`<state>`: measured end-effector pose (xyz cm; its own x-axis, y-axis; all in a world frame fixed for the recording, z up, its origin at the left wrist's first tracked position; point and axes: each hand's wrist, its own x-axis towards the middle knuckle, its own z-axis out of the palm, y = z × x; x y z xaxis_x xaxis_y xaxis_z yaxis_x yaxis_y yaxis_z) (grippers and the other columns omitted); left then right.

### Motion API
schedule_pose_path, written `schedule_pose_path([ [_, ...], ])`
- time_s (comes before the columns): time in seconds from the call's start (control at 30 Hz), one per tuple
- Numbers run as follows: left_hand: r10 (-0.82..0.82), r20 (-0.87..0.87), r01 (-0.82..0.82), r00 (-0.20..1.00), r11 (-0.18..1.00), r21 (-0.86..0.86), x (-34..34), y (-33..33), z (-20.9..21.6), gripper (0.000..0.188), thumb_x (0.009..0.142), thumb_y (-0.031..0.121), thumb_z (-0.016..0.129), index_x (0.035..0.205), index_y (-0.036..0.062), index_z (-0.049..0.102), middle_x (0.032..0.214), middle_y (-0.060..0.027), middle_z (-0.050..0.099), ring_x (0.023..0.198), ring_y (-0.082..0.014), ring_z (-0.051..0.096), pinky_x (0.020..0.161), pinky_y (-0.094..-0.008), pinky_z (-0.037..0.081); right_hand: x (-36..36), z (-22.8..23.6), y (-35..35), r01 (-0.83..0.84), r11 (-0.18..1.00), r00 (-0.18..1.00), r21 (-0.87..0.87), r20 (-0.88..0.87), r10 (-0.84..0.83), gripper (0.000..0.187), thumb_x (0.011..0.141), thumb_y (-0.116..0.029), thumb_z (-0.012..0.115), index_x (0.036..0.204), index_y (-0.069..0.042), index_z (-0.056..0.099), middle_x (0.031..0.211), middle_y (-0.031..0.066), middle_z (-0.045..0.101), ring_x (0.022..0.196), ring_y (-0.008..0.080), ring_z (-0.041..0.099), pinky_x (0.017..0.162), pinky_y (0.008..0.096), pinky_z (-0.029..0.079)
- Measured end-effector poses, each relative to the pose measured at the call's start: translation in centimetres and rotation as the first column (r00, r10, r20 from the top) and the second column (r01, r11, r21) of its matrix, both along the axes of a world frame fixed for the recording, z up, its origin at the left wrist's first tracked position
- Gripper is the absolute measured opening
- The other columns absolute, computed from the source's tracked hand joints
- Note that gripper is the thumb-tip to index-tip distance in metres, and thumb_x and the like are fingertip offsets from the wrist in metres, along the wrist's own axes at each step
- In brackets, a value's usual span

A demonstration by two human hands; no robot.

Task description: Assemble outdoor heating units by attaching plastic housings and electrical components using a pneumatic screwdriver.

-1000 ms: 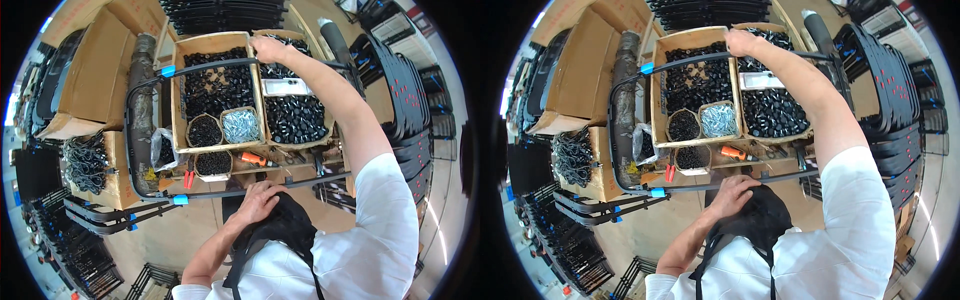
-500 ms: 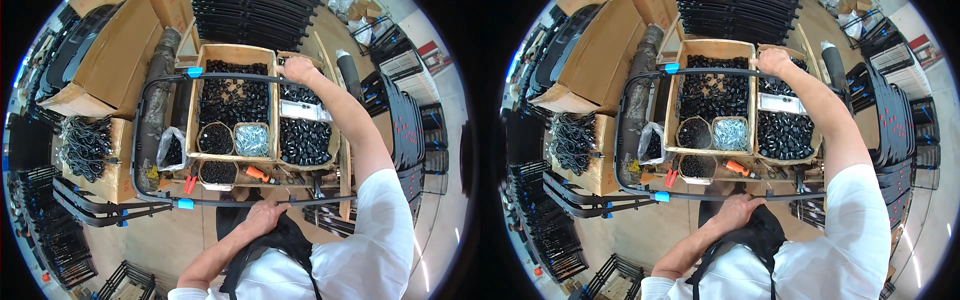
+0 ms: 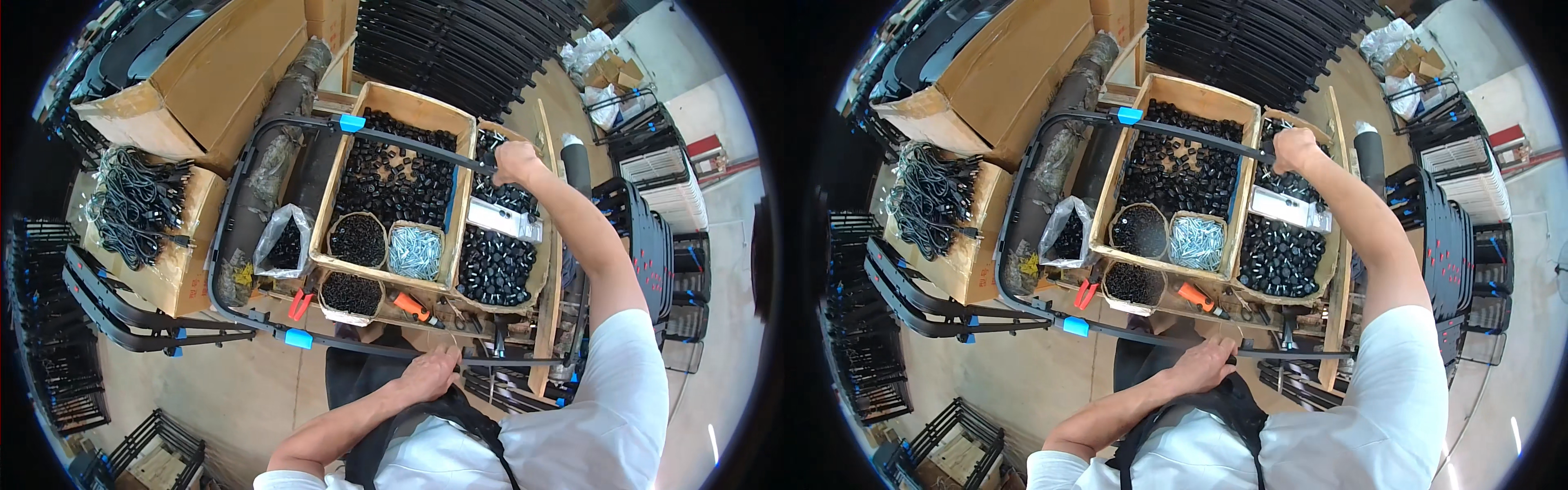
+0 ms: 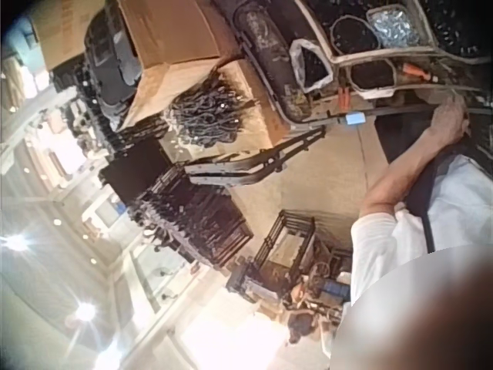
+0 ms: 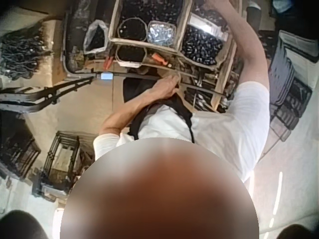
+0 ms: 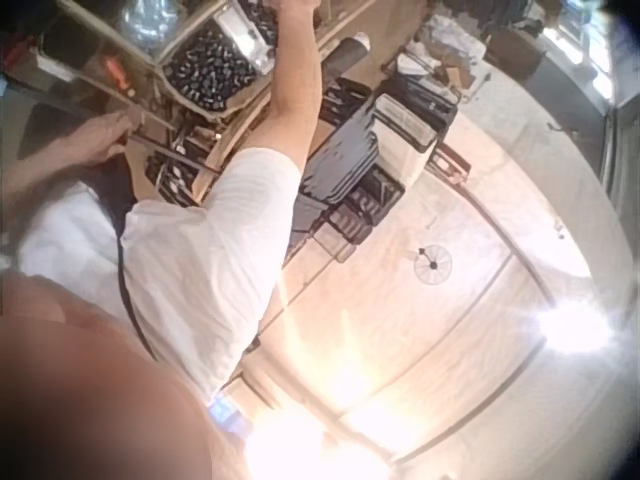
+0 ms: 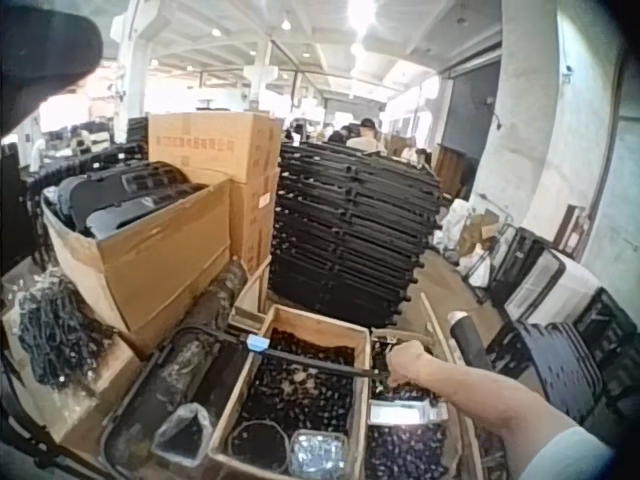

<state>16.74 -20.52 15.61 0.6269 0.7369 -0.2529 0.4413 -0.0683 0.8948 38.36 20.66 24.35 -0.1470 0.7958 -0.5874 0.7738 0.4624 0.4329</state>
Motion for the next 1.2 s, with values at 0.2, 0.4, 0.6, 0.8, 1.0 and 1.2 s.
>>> schedule_pose_path([
  [0.2, -0.109, -0.094, 0.098, 0.99, 0.989, -0.115, -0.5, 1.6, 1.9, 0.028, 0.104, 0.022, 0.06, 0.131, 0.0187, 0.068, 0.114, -0.0209, 0.071, 0.107, -0.0454, 0.068, 0.091, -0.0528, 0.056, 2.7, -0.5, 0.6, -0.061, 0.997, 0.989, 0.044, 0.138, 0.055, 0.028, 0.08, -0.026, 0.078, 0.101, -0.008, 0.081, 0.108, 0.0155, 0.08, 0.103, 0.0331, 0.077, 0.087, 0.0448, 0.062],
  [0.4, -0.148, -0.035, 0.146, 0.988, 0.988, -0.058, 0.2, 1.0, 1.4, 0.031, 0.106, 0.023, 0.054, 0.132, 0.0244, 0.07, 0.117, -0.0175, 0.071, 0.109, -0.0423, 0.069, 0.091, -0.0513, 0.057, 0.8, -1.5, 0.3, -0.085, 0.97, 0.99, 0.226, -0.09, 0.108, 0.021, 0.083, -0.017, 0.068, 0.098, -0.007, 0.079, 0.103, 0.0158, 0.079, 0.104, 0.0316, 0.077, 0.087, 0.0444, 0.062],
  [0.6, -0.083, -0.017, 0.083, 0.996, 0.996, -0.025, 1.4, -0.2, 0.1, 0.034, 0.103, 0.033, 0.062, 0.135, 0.0235, 0.067, 0.115, -0.021, 0.068, 0.109, -0.0416, 0.068, 0.092, -0.0537, 0.054, 4.4, -3.0, 1.7, -0.101, 0.989, 0.989, 0.107, 0.115, 0.089, 0.023, 0.085, -0.016, 0.067, 0.1, -0.004, 0.08, 0.108, 0.0161, 0.079, 0.102, 0.033, 0.078, 0.087, 0.0448, 0.062],
  [0.8, 0.043, -0.012, -0.044, 0.999, 0.992, -0.122, 0.4, -0.8, 0.1, 0.029, 0.098, 0.021, 0.068, 0.126, 0.0137, 0.067, 0.114, -0.0237, 0.067, 0.11, -0.0452, 0.066, 0.098, -0.051, 0.053, 2.7, -2.6, 0.3, -0.068, 0.954, 0.983, 0.291, -0.145, 0.114, 0.022, 0.086, -0.017, 0.065, 0.101, -0.006, 0.077, 0.102, 0.0172, 0.078, 0.101, 0.0352, 0.077, 0.087, 0.0481, 0.062],
  [1.0, -0.057, -0.149, 0.055, 0.987, 0.998, -0.014, -0.3, 0.4, 1.3, 0.026, 0.103, 0.023, 0.057, 0.124, 0.0175, 0.072, 0.109, -0.0215, 0.07, 0.105, -0.0441, 0.069, 0.09, -0.053, 0.056, 2.1, -2.6, 0.6, -0.101, 0.96, 0.994, 0.261, -0.009, 0.107, 0.02, 0.089, -0.019, 0.064, 0.097, -0.009, 0.08, 0.103, 0.0156, 0.079, 0.1, 0.0313, 0.078, 0.084, 0.0451, 0.063],
  [1.2, -0.139, -0.117, 0.138, 0.983, 0.99, -0.018, 0.6, 1.3, 0.7, 0.03, 0.105, 0.028, 0.054, 0.128, 0.0213, 0.071, 0.108, -0.0201, 0.072, 0.099, -0.0435, 0.071, 0.087, -0.0522, 0.057, 2.5, -3.0, 1.2, -0.08, 0.95, 0.985, 0.303, -0.121, 0.122, 0.022, 0.088, -0.019, 0.063, 0.099, -0.008, 0.079, 0.106, 0.0158, 0.078, 0.102, 0.0326, 0.077, 0.086, 0.0465, 0.062],
])
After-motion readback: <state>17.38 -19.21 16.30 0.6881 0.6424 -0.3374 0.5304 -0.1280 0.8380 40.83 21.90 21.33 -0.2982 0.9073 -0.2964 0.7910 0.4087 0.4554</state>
